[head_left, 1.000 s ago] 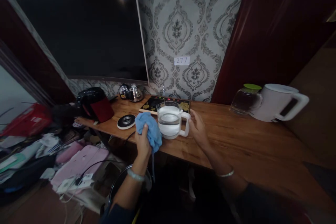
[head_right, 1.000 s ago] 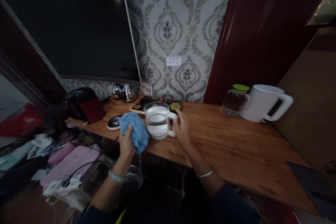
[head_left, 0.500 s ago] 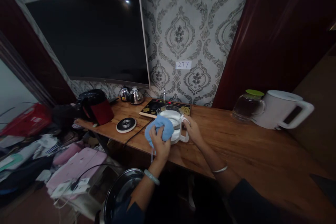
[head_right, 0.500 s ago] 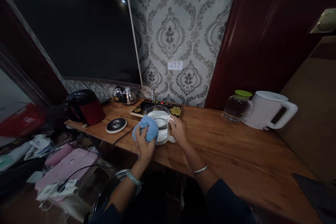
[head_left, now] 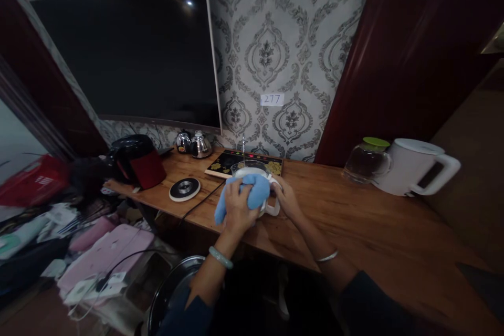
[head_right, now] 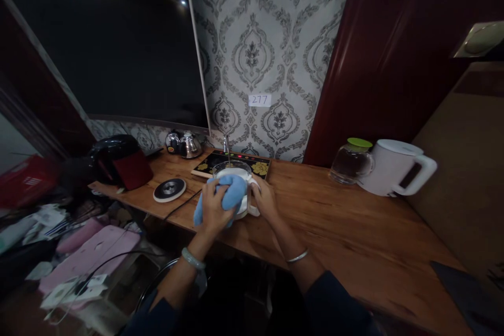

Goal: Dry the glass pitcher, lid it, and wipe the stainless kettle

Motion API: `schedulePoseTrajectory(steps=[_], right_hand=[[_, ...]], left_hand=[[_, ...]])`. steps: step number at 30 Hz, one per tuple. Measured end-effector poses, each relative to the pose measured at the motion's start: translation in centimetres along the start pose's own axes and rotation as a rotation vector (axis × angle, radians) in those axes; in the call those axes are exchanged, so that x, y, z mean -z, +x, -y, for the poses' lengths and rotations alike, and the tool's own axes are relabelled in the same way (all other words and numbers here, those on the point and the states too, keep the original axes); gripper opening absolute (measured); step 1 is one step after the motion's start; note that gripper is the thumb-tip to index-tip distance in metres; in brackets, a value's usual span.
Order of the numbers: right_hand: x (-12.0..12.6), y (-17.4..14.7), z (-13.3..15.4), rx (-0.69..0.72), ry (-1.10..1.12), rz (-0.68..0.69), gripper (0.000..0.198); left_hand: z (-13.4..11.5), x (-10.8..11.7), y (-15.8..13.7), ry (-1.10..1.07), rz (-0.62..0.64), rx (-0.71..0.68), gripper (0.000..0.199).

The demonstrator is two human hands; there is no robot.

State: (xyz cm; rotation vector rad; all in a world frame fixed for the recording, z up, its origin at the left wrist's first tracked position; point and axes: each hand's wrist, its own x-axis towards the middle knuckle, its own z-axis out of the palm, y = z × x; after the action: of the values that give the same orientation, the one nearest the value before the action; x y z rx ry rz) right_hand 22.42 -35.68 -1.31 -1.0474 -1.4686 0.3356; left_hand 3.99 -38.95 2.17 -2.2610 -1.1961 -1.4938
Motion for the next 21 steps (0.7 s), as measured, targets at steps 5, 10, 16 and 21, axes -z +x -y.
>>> schedulePoseTrajectory(steps=[5, 10, 16, 21], right_hand=[[-0.1, 0.0, 0.1, -0.016, -0.019, 0.0, 0.046], [-0.2, 0.1, -0.1, -0.017, -0.032, -0.003, 0.046], [-0.3, 0.1, -0.4, -0.008, -0.032, -0.017, 0.048], [-0.6, 0.1, -0.4, 0.001, -0.023, -0.038, 0.046]], left_hand=[[2.2, 0.9, 1.3, -0.273, -0.072, 0.152, 0.031], [4.3, 1.7, 2.8, -0.616, -0.079, 0.515, 0.018], [7.0, 2.3, 4.9, -0.951, -0.247, 0.916, 0.029], [7.2, 1.1, 6.2, -1.085, -0.21, 0.965, 0.035]])
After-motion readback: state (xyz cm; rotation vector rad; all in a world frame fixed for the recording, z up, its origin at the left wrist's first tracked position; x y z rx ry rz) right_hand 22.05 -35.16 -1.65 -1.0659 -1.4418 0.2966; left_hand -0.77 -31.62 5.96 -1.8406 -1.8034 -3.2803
